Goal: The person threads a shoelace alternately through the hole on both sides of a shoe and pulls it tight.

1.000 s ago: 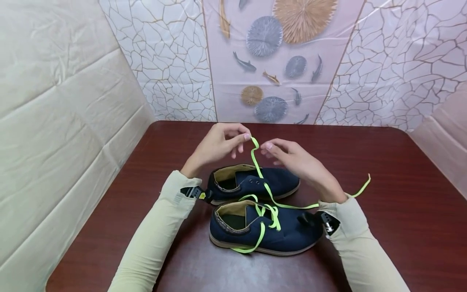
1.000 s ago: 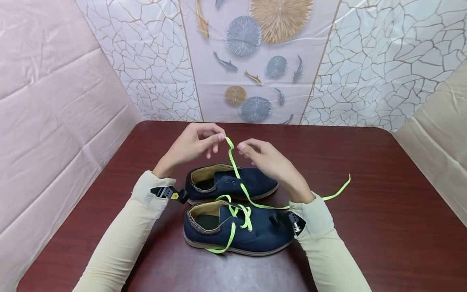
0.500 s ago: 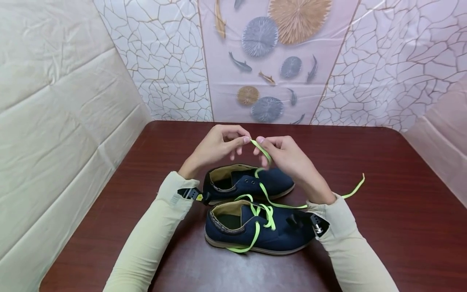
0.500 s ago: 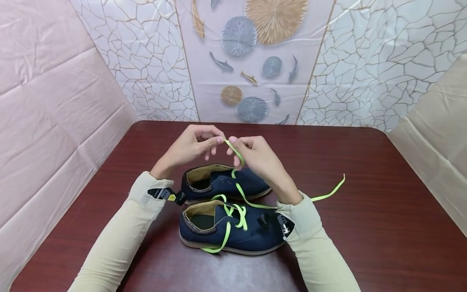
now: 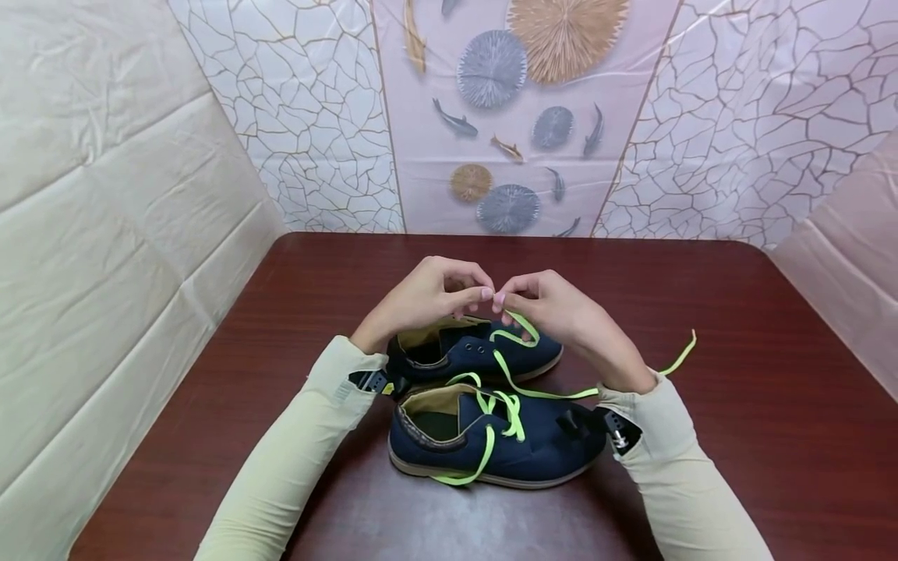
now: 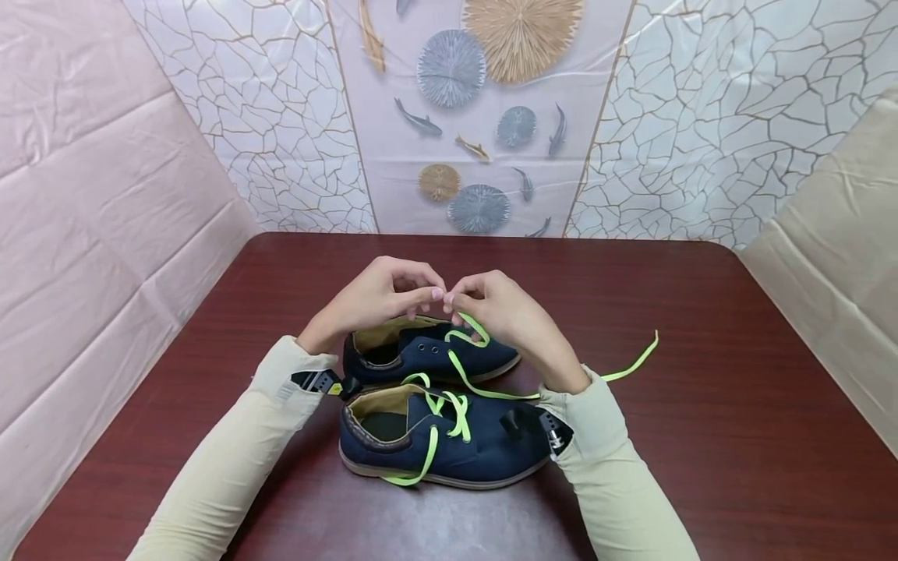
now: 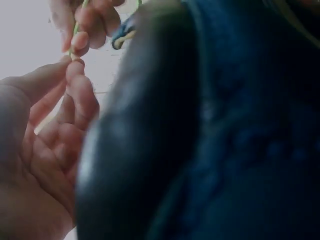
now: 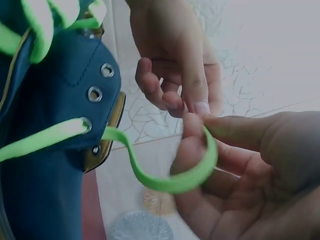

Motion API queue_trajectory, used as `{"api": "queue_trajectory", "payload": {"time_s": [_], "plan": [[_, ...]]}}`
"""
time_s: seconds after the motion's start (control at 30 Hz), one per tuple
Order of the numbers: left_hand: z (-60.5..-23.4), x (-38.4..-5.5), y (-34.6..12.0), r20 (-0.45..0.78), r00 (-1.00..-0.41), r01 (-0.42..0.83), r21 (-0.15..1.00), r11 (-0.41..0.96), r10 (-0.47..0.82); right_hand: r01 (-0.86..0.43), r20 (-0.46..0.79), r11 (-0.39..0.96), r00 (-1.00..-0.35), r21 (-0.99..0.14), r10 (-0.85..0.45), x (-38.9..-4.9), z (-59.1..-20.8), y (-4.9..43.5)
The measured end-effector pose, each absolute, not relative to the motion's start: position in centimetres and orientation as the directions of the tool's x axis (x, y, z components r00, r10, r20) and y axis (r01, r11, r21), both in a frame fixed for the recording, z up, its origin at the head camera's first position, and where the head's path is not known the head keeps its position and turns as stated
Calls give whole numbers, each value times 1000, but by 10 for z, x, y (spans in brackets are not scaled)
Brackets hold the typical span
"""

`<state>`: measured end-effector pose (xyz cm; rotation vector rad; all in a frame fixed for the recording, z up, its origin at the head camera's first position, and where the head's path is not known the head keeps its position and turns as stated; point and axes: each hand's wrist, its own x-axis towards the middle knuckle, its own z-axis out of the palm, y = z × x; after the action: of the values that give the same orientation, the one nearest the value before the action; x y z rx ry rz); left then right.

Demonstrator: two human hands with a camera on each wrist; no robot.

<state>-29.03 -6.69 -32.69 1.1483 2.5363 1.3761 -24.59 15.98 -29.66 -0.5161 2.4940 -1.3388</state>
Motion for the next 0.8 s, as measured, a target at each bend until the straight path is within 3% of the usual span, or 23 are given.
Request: {"api": "queue_trajectory", "payload": {"time_s": [0.2,0.37,0.8], "plan": [[-334,-296,-69,191,-726,616,608,501,661,-192,-114,613,-898,-766,-424,-255,-307,165],[-340,-299,-71,70,-694,602,602,524,717,-116,-209,617,-879,-778,-429,-266,-323,169],[-358,-308,-71,122,-753,561,633,534,647,-14,-284,549,-844,-836,-454,-270,-341,168]]}}
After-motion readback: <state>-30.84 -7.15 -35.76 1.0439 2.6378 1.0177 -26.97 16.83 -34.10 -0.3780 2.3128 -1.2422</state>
